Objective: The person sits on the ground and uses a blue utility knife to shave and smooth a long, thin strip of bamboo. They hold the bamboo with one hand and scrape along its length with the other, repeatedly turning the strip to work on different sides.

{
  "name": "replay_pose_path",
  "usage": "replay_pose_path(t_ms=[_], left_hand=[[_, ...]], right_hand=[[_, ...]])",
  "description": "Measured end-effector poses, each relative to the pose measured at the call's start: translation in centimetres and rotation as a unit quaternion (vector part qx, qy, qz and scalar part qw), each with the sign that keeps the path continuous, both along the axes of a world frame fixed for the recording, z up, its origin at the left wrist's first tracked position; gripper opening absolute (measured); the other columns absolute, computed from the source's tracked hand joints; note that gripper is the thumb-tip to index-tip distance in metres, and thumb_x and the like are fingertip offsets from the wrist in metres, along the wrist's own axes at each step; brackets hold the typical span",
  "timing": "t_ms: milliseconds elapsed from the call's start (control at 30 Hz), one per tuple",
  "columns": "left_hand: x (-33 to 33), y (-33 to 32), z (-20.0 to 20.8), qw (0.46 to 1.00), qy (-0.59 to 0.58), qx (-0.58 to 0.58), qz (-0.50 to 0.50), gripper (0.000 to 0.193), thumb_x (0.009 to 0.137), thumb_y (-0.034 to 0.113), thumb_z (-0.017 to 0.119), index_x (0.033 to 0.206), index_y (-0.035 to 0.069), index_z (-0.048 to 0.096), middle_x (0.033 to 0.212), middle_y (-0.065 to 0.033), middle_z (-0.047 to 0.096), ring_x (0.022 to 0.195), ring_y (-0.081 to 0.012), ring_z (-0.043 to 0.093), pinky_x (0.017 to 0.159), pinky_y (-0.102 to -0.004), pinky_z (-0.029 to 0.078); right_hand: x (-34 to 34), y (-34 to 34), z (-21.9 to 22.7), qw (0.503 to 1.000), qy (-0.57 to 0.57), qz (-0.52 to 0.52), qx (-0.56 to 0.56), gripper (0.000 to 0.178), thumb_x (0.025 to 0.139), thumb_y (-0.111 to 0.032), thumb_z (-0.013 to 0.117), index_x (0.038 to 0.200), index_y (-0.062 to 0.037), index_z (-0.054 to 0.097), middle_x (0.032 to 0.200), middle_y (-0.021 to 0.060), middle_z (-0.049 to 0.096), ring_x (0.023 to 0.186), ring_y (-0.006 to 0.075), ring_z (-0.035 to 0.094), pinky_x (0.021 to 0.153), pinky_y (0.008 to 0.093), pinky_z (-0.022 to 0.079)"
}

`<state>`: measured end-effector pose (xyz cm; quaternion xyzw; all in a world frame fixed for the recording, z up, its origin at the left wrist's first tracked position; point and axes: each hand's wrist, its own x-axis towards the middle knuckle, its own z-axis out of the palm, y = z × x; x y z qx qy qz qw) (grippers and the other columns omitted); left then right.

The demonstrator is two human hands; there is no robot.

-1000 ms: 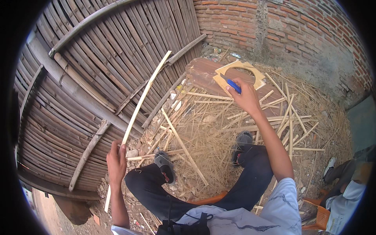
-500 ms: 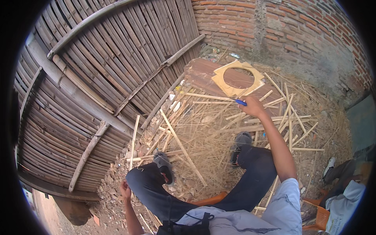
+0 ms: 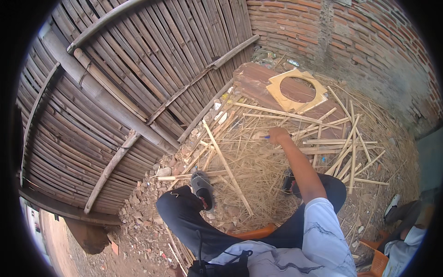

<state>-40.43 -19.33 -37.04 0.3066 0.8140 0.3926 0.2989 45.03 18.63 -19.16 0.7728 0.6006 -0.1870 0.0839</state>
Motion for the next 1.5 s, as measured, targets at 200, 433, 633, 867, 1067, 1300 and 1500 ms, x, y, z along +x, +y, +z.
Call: replay_pose_path(t_ms=[200, 433, 633, 867, 1067, 1300, 1500], left_hand=[[4.2, 4.8, -3.2, 0.971, 0.161, -0.167, -0.055, 0.064, 0.075, 0.033, 0.093, 0.127, 0.006, 0.066, 0.121, -0.0250, 0.072, 0.111, -0.0421, 0.068, 0.096, -0.0526, 0.053], [7.6, 4.5, -4.0, 0.947, 0.081, -0.279, -0.136, 0.056, 0.077, 0.029, 0.091, 0.124, 0.006, 0.072, 0.112, -0.0243, 0.077, 0.111, -0.0404, 0.074, 0.097, -0.0482, 0.059], [9.0, 5.5, -5.9, 0.919, 0.080, -0.309, -0.234, 0.050, 0.088, 0.021, 0.084, 0.132, 0.003, 0.066, 0.115, -0.0214, 0.075, 0.108, -0.0318, 0.073, 0.090, -0.0456, 0.060], [9.9, 5.0, -5.1, 0.945, 0.045, -0.264, -0.186, 0.050, 0.093, 0.019, 0.081, 0.137, 0.002, 0.062, 0.121, -0.0211, 0.071, 0.109, -0.0314, 0.071, 0.091, -0.0457, 0.059], [8.7, 10.1, -1.9, 0.978, 0.053, -0.129, -0.153, 0.050, 0.097, 0.018, 0.078, 0.141, 0.002, 0.058, 0.126, -0.0209, 0.069, 0.109, -0.0311, 0.069, 0.092, -0.0458, 0.058], [8.3, 19.8, 9.4, 0.961, 0.215, 0.040, -0.169, 0.056, 0.096, 0.017, 0.083, 0.145, 0.006, 0.057, 0.128, -0.0240, 0.066, 0.120, -0.0383, 0.064, 0.101, -0.0517, 0.053], [18.2, 26.3, 26.8, 0.907, 0.293, 0.227, -0.199, 0.053, 0.097, 0.012, 0.078, 0.146, 0.004, 0.058, 0.138, -0.0185, 0.063, 0.130, -0.0348, 0.060, 0.108, -0.0493, 0.048]], right_hand=[[-11.7, -5.5, -18.6, 0.948, 0.272, -0.150, 0.067, 0.033, 0.089, -0.029, 0.075, 0.113, -0.0081, 0.081, 0.104, 0.0196, 0.081, 0.096, 0.0333, 0.077, 0.089, 0.0448, 0.059], [-26.6, -17.5, -23.3, 0.911, 0.302, -0.250, -0.124, 0.059, 0.084, -0.026, 0.080, 0.137, -0.0047, 0.065, 0.125, 0.0174, 0.076, 0.114, 0.0345, 0.075, 0.098, 0.0466, 0.059], [-27.8, -20.6, -25.8, 0.921, 0.296, -0.240, -0.080, 0.076, 0.089, -0.030, 0.080, 0.155, -0.0093, 0.049, 0.137, 0.0148, 0.072, 0.123, 0.0328, 0.071, 0.104, 0.0479, 0.057], [-30.0, -21.6, -23.2, 0.930, 0.301, -0.206, -0.039, 0.047, 0.087, -0.026, 0.079, 0.131, -0.0101, 0.072, 0.118, 0.0180, 0.079, 0.109, 0.0373, 0.075, 0.094, 0.0456, 0.060], [-25.7, -16.5, -20.5, 0.736, 0.557, -0.358, 0.137, 0.038, 0.088, -0.023, 0.077, 0.120, -0.0038, 0.081, 0.102, 0.0129, 0.079, 0.097, 0.0230, 0.074, 0.090, 0.0366, 0.054], [-14.3, -13.1, -1.3, 0.651, 0.682, -0.234, 0.240, 0.051, 0.099, -0.013, 0.065, 0.148, -0.0009, 0.066, 0.089, 0.0028, 0.074, 0.085, 0.0165, 0.067, 0.084, 0.0298, 0.050], [-14.5, -16.5, 9.1, 0.668, 0.696, -0.193, 0.179, 0.037, 0.106, -0.013, 0.061, 0.140, -0.0027, 0.071, 0.078, 0.0002, 0.069, 0.058, 0.0025, 0.049, 0.051, 0.0214, 0.033]])
